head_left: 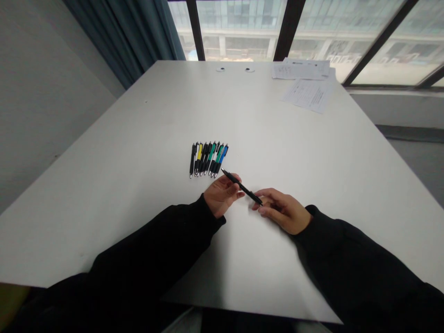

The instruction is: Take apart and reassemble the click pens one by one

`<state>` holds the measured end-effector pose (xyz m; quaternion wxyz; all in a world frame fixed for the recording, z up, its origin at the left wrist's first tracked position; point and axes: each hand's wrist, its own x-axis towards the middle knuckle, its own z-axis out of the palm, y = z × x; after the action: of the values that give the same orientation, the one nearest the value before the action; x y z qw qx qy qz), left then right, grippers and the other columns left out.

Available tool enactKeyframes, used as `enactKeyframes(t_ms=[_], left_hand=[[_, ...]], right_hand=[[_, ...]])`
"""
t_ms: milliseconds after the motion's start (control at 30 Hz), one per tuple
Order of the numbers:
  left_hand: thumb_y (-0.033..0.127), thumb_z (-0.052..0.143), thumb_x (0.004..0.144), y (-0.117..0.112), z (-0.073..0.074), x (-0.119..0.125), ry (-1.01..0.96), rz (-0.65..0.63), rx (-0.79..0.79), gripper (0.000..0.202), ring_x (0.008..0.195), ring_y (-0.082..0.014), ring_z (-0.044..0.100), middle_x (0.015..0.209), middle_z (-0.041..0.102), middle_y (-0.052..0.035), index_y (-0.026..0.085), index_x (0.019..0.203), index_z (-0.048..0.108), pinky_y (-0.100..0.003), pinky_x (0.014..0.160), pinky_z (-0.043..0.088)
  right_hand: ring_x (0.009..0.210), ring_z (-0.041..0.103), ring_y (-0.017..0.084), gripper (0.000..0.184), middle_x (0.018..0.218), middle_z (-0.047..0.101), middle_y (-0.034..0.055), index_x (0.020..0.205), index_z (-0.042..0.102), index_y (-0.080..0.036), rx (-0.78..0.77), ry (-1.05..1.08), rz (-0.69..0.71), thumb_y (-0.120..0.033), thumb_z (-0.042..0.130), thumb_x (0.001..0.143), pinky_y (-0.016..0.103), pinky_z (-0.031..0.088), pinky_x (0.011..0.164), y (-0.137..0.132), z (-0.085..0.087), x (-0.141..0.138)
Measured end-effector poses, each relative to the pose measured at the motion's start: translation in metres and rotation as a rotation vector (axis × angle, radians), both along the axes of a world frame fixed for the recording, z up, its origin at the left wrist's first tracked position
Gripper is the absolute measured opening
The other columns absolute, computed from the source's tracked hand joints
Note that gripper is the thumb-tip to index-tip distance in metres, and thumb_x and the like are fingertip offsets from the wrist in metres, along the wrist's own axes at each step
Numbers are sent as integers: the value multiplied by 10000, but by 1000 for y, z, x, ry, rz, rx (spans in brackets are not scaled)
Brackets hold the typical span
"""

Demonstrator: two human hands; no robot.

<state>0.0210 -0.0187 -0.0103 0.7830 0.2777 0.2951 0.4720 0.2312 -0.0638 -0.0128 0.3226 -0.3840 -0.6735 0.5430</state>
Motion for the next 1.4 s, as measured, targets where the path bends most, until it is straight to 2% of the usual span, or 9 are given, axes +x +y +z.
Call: enactKeyframes(t_ms=[133,300,400,500,633,800,1200,1300,1400], left_hand=[[297,828,628,-2,3,0,76,-41,38,358,557,-80,565,630,594,45,159,838,573,-228,581,481],[287,794,667,-10,4,0,190,-208,13,343,622,-157,673,769,709,-78,103,868,586,-322,654,552],[277,828,640,-13,3,3,220,-392,-11,389,660,-201,705,851,718,-125,91,880,586,-361,670,570],[251,865,593,-13,1,7,228,-514,-35,490,659,-218,712,831,702,-95,105,962,578,-361,648,576],[267,854,616,-12,-1,10,211,-617,-14,485,686,-211,709,838,659,-63,108,1002,606,-351,661,582],[294,849,622,-13,-1,7,191,-571,16,441,686,-202,697,870,639,-59,122,941,597,-370,660,576],[297,832,648,-13,-6,7,162,-576,40,391,691,-187,680,881,626,-58,119,904,596,-359,666,564],[290,842,632,-14,-3,6,172,-599,21,411,686,-192,685,885,630,-58,118,908,592,-364,664,568],[297,859,601,-14,0,7,197,-520,-3,455,682,-202,689,854,632,-47,121,914,582,-380,666,568]], right_hand=[[545,550,111,226,742,680,49,969,650,-151,-140,145,-223,-337,661,842,232,432,466,7,-1,1],[462,479,81,284,643,607,3,903,675,-159,-335,426,-475,-336,781,708,193,317,368,21,-1,11],[474,465,85,268,612,571,-17,924,673,-177,-381,524,-445,-310,776,715,205,331,395,24,0,14],[482,474,87,244,612,566,-23,940,664,-182,-446,607,-388,-309,743,748,212,374,422,29,2,8],[380,416,95,334,458,475,-39,785,650,-144,-588,711,-235,-469,592,833,222,382,354,41,4,-14],[310,412,129,421,344,438,-21,693,643,-124,-689,719,-125,-473,473,857,234,346,290,53,6,-33],[343,296,84,354,404,379,-45,662,596,-142,-671,747,-49,-435,497,834,210,289,338,50,8,-32],[344,307,93,324,400,372,-55,699,582,-153,-635,707,-53,-439,503,829,222,303,343,50,7,-33],[337,281,95,426,431,372,-75,778,523,-193,-452,574,-200,-586,391,874,225,277,340,44,7,-36]])
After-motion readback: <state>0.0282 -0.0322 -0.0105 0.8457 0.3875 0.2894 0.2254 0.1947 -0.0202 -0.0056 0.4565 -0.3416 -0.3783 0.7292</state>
